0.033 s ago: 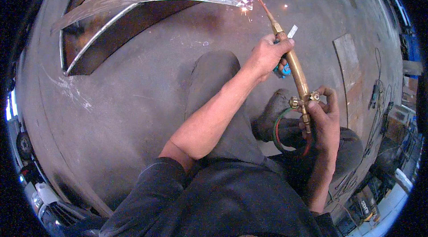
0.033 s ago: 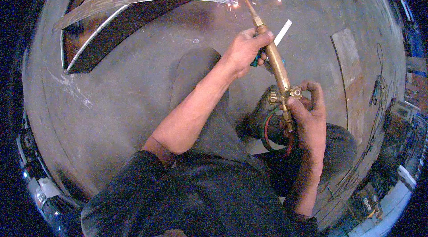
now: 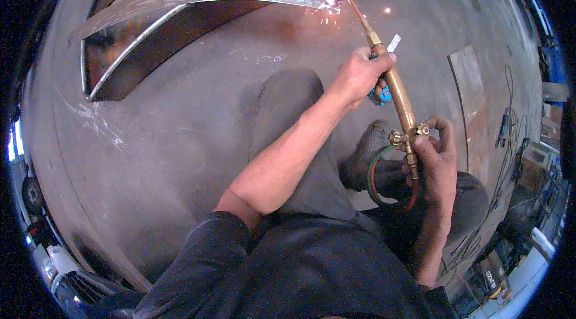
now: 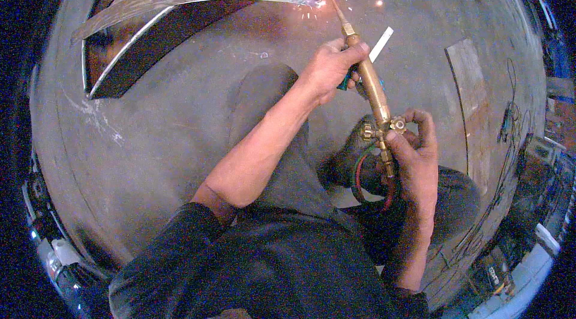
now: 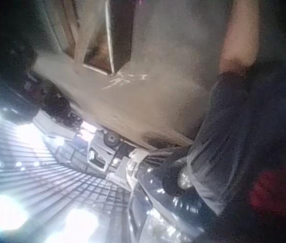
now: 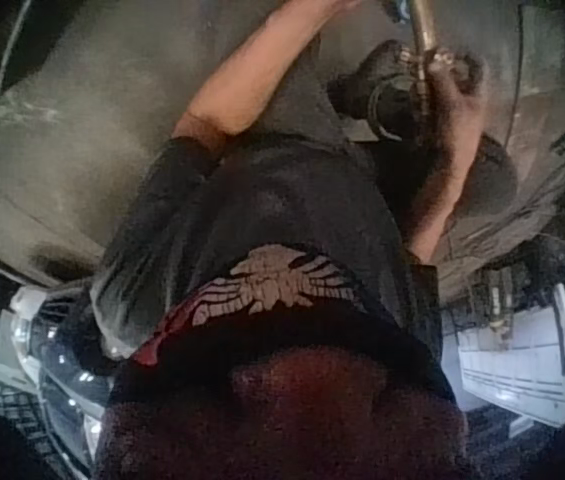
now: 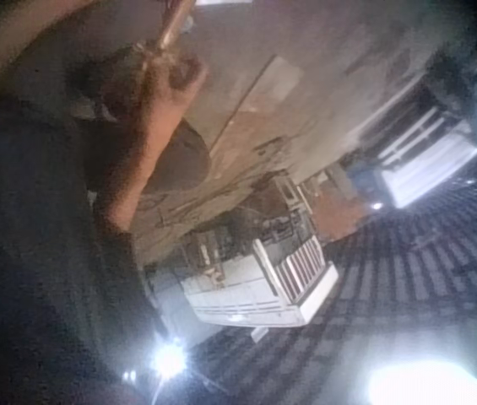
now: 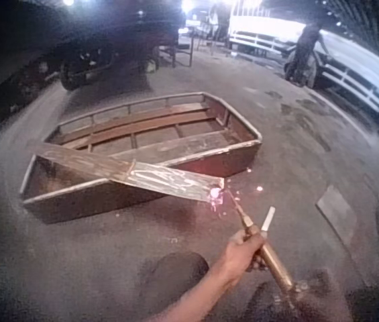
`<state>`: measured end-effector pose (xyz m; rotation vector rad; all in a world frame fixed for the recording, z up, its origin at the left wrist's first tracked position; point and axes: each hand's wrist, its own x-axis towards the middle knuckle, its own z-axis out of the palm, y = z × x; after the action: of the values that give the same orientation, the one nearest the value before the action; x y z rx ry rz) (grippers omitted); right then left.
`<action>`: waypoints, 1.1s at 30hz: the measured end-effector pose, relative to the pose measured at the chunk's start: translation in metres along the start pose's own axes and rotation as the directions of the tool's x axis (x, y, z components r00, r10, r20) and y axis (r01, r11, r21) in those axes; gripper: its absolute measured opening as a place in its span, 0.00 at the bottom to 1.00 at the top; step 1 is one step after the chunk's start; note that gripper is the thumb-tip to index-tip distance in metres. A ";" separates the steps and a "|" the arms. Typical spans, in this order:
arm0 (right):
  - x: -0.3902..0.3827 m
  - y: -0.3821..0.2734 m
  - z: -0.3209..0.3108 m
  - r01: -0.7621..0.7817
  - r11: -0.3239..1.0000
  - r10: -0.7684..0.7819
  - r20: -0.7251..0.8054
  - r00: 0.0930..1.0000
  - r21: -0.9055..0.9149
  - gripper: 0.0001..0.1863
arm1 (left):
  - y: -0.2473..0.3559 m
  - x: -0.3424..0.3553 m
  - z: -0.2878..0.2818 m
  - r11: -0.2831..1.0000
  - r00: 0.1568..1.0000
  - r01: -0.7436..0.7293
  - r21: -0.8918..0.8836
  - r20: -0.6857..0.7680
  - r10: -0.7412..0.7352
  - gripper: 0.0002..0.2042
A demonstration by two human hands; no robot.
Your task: The person kneels on the floor and positions a metal strip onto a curved metal frame. They then use a welding torch to join the strip to the frame, creating a continuous weld line with visible sparks.
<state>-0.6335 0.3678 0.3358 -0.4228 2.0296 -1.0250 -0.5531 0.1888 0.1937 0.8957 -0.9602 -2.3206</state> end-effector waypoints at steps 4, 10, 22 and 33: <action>0.000 -0.002 0.001 -0.004 1.000 0.004 -0.012 1.000 -0.008 0.22 | 0.002 0.003 0.003 0.999 1.000 -0.013 0.048 -0.019 0.014 0.15; 0.003 0.000 0.004 0.046 0.999 -0.046 -0.027 0.999 0.002 0.23 | 0.018 0.005 0.006 0.984 0.988 -0.157 0.085 0.020 0.155 0.15; 0.005 0.044 0.000 0.130 0.967 -0.119 -0.063 0.991 0.219 0.20 | 0.040 0.009 0.014 0.967 0.988 -0.090 0.237 0.140 0.057 0.18; 0.004 0.040 0.013 0.104 0.971 -0.071 -0.155 0.985 0.214 0.19 | 0.018 0.024 0.021 0.966 0.980 -0.113 0.234 0.184 0.070 0.16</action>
<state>-0.6231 0.3827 0.2979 -0.3296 2.0094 -1.3562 -0.5817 0.1714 0.2088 0.7288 -1.3549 -2.2629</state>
